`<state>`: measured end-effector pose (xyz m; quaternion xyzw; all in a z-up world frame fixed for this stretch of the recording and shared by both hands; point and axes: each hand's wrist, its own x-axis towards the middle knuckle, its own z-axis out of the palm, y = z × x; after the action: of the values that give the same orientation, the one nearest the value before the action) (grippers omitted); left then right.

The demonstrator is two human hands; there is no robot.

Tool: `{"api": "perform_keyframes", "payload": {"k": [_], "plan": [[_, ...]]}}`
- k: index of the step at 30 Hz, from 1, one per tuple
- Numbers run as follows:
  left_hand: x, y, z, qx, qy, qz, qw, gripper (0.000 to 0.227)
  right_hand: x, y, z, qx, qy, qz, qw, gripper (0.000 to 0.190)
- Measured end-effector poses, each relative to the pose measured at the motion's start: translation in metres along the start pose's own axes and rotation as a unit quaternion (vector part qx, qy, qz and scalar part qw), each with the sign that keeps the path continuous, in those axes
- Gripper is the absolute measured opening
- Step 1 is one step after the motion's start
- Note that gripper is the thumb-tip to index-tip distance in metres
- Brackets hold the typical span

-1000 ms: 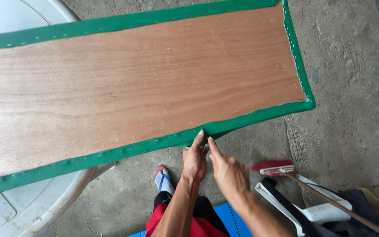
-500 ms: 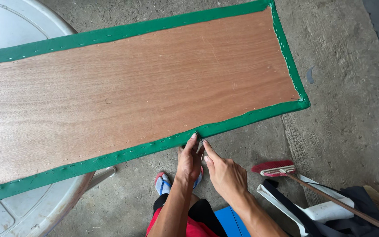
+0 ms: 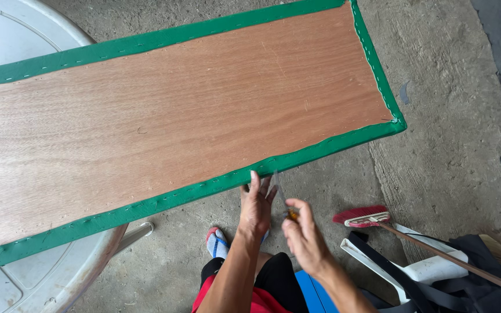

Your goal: The person uses a small knife to trim excess green fabric along the edges of a wooden board. They then switch to pliers to pull and remove staples from the board's edge. The person works along the length of the board, removing the fabric and staples.

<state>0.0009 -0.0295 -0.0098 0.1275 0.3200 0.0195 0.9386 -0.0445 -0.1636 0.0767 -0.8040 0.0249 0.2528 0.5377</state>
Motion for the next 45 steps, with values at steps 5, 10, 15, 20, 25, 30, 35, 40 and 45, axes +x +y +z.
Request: {"api": "perform_keyframes", "payload": {"k": [5,10,15,20,25,30,35,40,45], "plan": [[0.004,-0.022,0.020,0.033,-0.022,-0.012,0.999,0.098,0.016,-0.050,-0.035,-0.280,0.125,-0.099,0.947,0.042],[0.023,-0.035,0.033,-0.013,0.001,0.010,1.000,0.088,0.023,-0.096,-0.048,-0.374,0.114,-0.032,0.920,0.039],[0.022,-0.040,0.042,-0.045,0.016,0.033,0.998,0.086,0.024,-0.118,-0.052,-0.409,0.080,-0.028,0.908,0.038],[0.027,-0.048,0.050,-0.082,0.019,0.078,0.993,0.082,0.031,-0.123,-0.056,-0.421,0.057,0.019,0.905,0.039],[0.034,-0.055,0.050,-0.115,0.021,0.105,0.988,0.077,0.035,-0.128,-0.061,-0.423,0.043,-0.005,0.905,0.039],[0.033,-0.059,0.049,-0.111,0.019,0.114,0.987,0.075,0.033,-0.136,-0.064,-0.441,0.021,0.032,0.897,0.040],[0.034,-0.056,0.050,-0.108,0.034,0.111,0.987,0.074,0.041,-0.136,-0.063,-0.450,0.013,0.043,0.892,0.039],[0.034,-0.059,0.054,-0.104,0.026,0.122,0.987,0.070,0.054,-0.123,-0.071,-0.424,0.025,-0.037,0.905,0.035],[0.030,-0.054,0.053,-0.070,0.039,0.107,0.991,0.065,0.063,-0.126,-0.077,-0.390,0.002,-0.020,0.920,0.034]]}}
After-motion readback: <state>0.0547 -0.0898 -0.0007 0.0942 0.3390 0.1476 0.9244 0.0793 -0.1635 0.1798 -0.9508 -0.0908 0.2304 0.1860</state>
